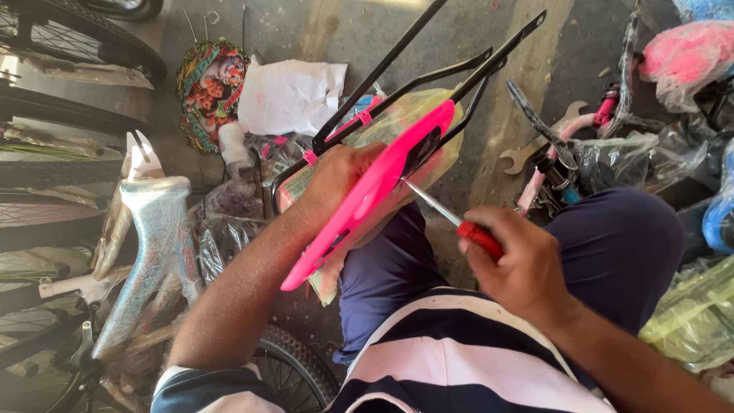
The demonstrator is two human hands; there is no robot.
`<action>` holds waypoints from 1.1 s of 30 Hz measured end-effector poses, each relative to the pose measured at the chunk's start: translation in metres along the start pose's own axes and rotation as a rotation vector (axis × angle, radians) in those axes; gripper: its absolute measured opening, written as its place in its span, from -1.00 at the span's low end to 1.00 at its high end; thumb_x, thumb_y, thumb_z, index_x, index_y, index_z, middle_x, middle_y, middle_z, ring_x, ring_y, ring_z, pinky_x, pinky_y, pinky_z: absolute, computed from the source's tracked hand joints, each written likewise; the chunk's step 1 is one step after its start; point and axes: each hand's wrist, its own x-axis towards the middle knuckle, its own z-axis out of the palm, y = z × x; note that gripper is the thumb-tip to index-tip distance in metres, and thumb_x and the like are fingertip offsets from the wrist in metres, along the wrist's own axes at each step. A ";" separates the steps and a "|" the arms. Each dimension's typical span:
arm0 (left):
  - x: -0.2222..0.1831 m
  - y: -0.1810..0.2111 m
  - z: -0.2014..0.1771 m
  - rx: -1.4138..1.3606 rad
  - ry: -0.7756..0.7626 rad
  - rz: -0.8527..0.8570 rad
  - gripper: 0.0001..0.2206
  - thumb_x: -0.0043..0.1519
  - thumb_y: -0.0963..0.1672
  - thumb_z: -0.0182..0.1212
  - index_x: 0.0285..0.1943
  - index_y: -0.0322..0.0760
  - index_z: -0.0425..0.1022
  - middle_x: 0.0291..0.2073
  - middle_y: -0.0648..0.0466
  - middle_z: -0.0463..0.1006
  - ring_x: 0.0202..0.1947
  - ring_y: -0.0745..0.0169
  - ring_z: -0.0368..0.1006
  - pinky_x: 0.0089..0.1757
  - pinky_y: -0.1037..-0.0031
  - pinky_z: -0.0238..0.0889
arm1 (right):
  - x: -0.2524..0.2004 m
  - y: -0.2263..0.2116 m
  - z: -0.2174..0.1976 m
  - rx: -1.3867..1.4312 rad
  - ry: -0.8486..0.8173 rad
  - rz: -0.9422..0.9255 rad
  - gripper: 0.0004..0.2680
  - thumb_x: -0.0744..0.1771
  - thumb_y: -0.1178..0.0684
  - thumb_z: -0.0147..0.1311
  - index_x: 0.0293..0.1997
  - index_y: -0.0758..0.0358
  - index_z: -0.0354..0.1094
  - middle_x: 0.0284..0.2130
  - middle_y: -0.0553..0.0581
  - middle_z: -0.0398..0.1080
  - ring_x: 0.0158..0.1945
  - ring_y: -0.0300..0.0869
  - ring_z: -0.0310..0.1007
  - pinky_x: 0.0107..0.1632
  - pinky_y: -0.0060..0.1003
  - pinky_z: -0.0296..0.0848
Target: The person assembles a pink plastic pedal onto a black metal frame using a screwdriver. They align the pedal, insert screws, and tighten them to secure the pedal to the frame.
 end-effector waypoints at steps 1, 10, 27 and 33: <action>0.002 -0.001 -0.001 0.043 -0.039 -0.089 -0.79 0.17 -0.05 0.35 -0.22 -0.26 0.52 -0.52 -0.11 0.53 -0.45 -0.12 0.53 -0.38 0.22 0.32 | -0.002 -0.002 0.001 -0.205 0.048 -0.140 -0.80 0.34 0.14 0.18 0.07 0.27 0.37 -0.23 0.14 0.50 -0.25 -0.14 0.55 -0.20 -0.25 0.52; -0.007 -0.012 0.005 -0.030 0.005 -0.059 -0.76 0.18 -0.03 0.34 -0.25 -0.26 0.48 -0.51 -0.08 0.50 -0.49 -0.11 0.48 -0.40 0.24 0.28 | 0.004 -0.013 -0.001 -0.060 0.013 0.052 -0.77 0.31 0.16 0.19 0.06 0.21 0.32 -0.28 0.10 0.44 -0.31 -0.21 0.45 -0.26 -0.31 0.45; -0.002 -0.026 0.002 0.013 -0.043 -0.191 -0.66 0.19 -0.03 0.38 0.05 -0.26 0.51 -0.33 -0.04 0.61 -0.31 0.10 0.59 -0.20 0.33 0.42 | 0.021 -0.022 -0.003 0.707 -0.122 0.551 -0.80 0.33 0.11 0.19 0.04 0.26 0.40 -0.41 0.22 0.45 -0.47 -0.11 0.44 -0.45 -0.27 0.33; 0.001 -0.031 0.005 -0.009 -0.074 -0.215 -0.62 0.19 -0.03 0.38 0.11 -0.27 0.49 -0.28 -0.02 0.63 -0.26 0.16 0.61 -0.13 0.36 0.44 | 0.018 -0.014 -0.003 0.122 -0.039 0.088 -0.73 0.33 0.15 0.18 0.15 0.35 0.38 -0.44 0.17 0.45 -0.51 -0.10 0.41 -0.44 -0.21 0.37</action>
